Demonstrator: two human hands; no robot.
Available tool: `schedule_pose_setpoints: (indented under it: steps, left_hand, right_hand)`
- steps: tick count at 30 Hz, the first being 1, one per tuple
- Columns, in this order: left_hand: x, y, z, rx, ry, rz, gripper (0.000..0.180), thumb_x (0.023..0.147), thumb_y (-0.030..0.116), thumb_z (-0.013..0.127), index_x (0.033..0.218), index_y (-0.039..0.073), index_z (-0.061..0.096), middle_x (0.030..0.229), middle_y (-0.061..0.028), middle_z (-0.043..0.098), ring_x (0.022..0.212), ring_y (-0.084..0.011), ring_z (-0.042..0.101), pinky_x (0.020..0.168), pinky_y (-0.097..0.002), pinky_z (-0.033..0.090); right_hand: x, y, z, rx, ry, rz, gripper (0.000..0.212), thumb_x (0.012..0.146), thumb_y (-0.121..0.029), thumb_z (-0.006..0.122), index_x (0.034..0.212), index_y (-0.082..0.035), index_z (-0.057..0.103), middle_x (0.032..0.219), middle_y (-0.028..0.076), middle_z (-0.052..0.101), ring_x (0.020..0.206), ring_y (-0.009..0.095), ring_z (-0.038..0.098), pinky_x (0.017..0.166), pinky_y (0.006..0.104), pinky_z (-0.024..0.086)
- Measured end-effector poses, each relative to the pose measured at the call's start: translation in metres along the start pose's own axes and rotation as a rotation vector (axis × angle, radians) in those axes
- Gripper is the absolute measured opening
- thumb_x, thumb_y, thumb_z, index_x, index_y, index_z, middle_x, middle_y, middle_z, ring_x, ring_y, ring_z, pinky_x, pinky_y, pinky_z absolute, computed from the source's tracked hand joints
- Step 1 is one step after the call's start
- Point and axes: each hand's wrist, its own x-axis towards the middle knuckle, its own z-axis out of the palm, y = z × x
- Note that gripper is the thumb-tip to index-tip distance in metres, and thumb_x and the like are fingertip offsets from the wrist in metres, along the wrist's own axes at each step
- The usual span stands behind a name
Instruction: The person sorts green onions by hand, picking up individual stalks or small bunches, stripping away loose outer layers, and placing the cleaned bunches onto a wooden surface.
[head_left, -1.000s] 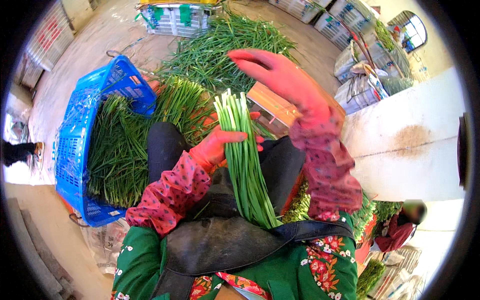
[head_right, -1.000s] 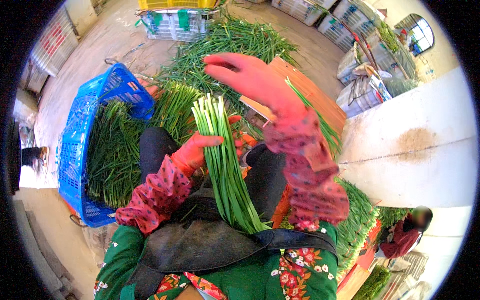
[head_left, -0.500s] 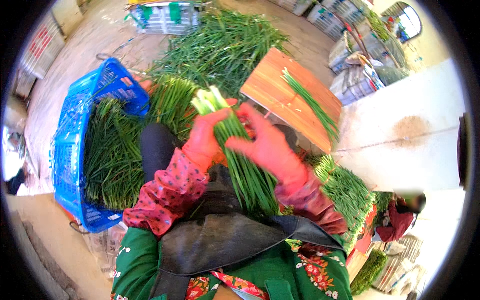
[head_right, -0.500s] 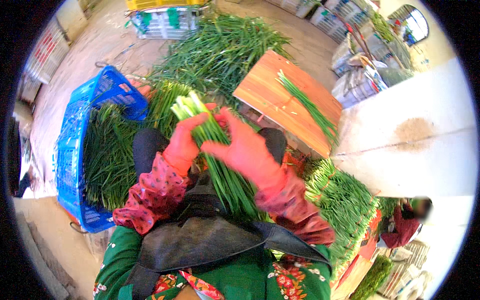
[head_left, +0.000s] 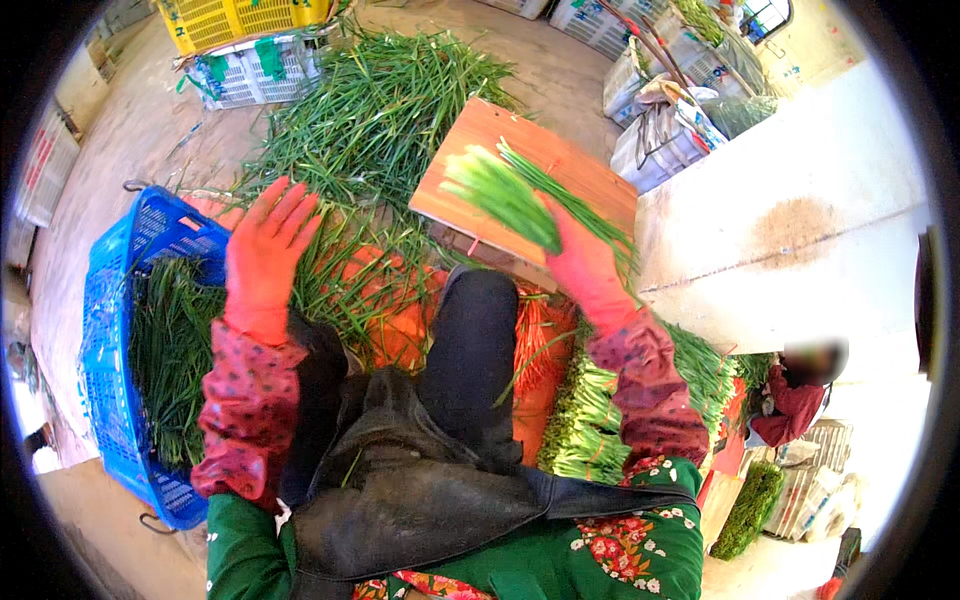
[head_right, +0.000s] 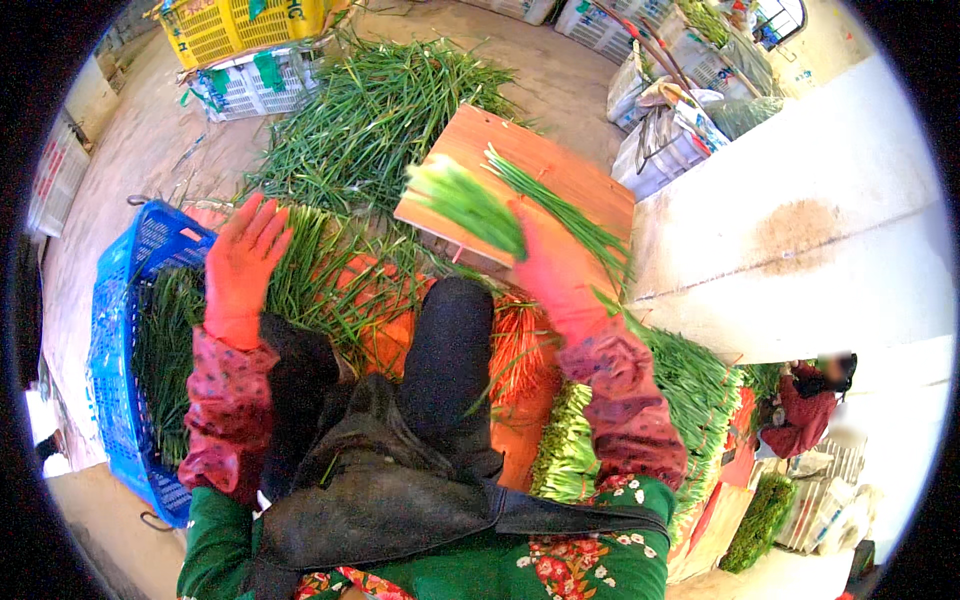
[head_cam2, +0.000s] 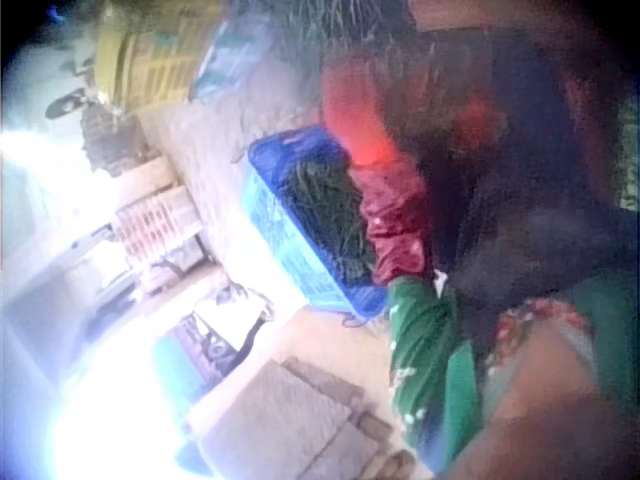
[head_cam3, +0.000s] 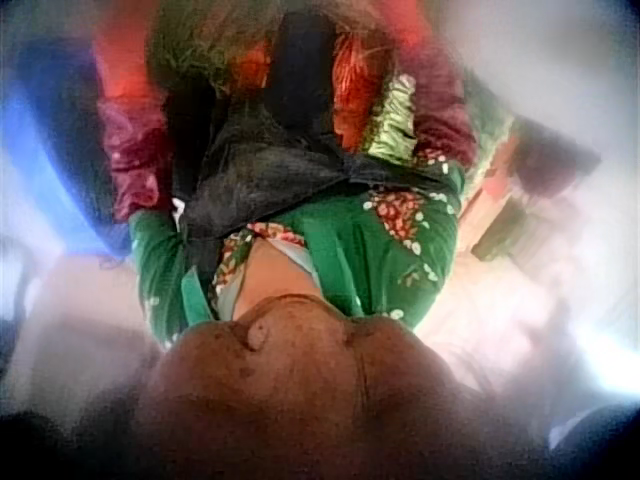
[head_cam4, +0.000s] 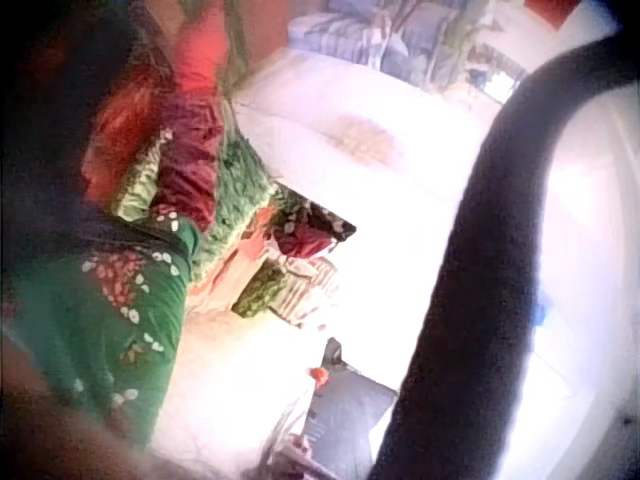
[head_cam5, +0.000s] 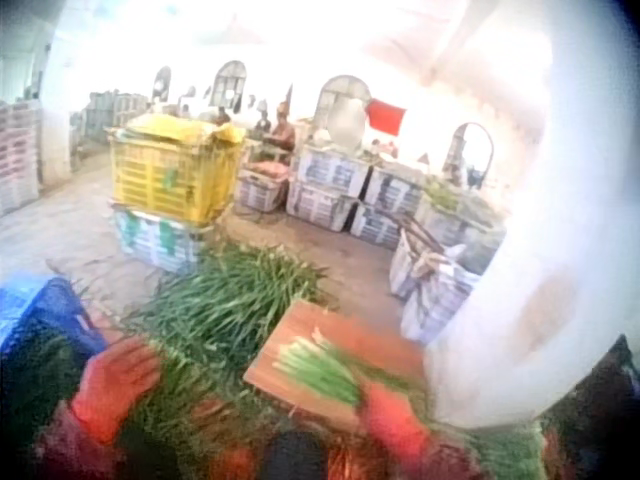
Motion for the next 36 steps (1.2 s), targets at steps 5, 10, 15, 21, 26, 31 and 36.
schedule_pose_setpoints:
  steps: [5,10,15,21,26,31,36]
  left_hand:
    - [0.014,0.011,-0.098,0.104,0.278,-0.081,0.043,0.095,0.024,0.040,0.132,0.003,0.043,0.125,-0.0140,0.051,0.115,-0.0275,0.051,0.100,-0.0428,0.041]
    - [-0.001,0.016,-0.175,0.236,0.482,-0.173,0.043,0.093,0.028,0.045,0.129,0.006,0.047,0.118,-0.0138,0.056,0.106,-0.0277,0.056,0.093,-0.0410,0.045]
    - [0.014,-0.030,-0.202,0.338,0.536,-0.361,0.041,0.089,0.026,0.051,0.125,0.005,0.050,0.112,-0.0139,0.059,0.100,-0.0267,0.059,0.086,-0.0399,0.049]
    - [0.032,-0.069,-0.260,0.727,0.680,-0.408,0.041,0.082,0.018,0.061,0.120,0.003,0.053,0.101,-0.0104,0.063,0.083,-0.0188,0.062,0.070,-0.0294,0.049]
    - [0.078,-0.067,-0.351,1.105,0.697,-0.165,0.051,0.076,0.025,0.068,0.119,0.001,0.055,0.107,-0.0123,0.062,0.092,-0.0209,0.060,0.080,-0.0325,0.047]
    - [0.147,-0.057,-0.374,1.203,0.695,-0.152,0.063,0.074,0.027,0.073,0.126,0.000,0.049,0.123,-0.0177,0.055,0.110,-0.0269,0.055,0.094,-0.0359,0.042]
    - [0.180,-0.063,-0.403,1.478,0.512,-0.130,0.078,0.071,0.031,0.076,0.132,-0.003,0.040,0.131,-0.0230,0.047,0.122,-0.0324,0.046,0.101,-0.0374,0.037]
  right_hand:
    - [0.043,0.100,0.042,-0.274,-0.293,0.290,0.070,0.074,-0.009,0.061,0.136,-0.029,0.036,0.087,0.014,0.062,0.082,0.035,0.062,0.069,0.0471,0.049]
    - [0.066,0.145,0.145,-0.250,-0.357,0.290,0.069,0.074,-0.017,0.064,0.137,-0.023,0.037,0.091,0.017,0.062,0.082,0.036,0.062,0.068,0.0482,0.048]
    - [0.060,0.174,0.160,-0.120,-0.480,0.356,0.086,0.067,-0.037,0.073,0.138,-0.007,0.034,0.110,0.023,0.060,0.094,0.040,0.060,0.079,0.0457,0.047]
    - [0.109,0.084,0.132,-0.132,-0.530,0.361,0.075,0.073,-0.031,0.071,0.136,-0.008,0.039,0.110,0.021,0.061,0.100,0.035,0.060,0.083,0.0420,0.048]
    - [0.127,-0.087,0.207,0.799,-0.885,0.343,0.033,0.086,-0.022,0.062,0.116,-0.007,0.059,0.103,0.007,0.065,0.093,0.017,0.063,0.081,0.0292,0.049]
    - [0.118,-0.140,0.360,1.172,-1.124,0.718,0.037,0.087,-0.026,0.060,0.113,-0.001,0.057,0.096,0.007,0.065,0.083,0.018,0.063,0.072,0.0290,0.051]
    - [0.127,-0.153,0.478,1.318,-0.838,1.003,0.045,0.084,-0.029,0.064,0.118,-0.001,0.053,0.104,0.008,0.061,0.090,0.017,0.060,0.073,0.0303,0.050]
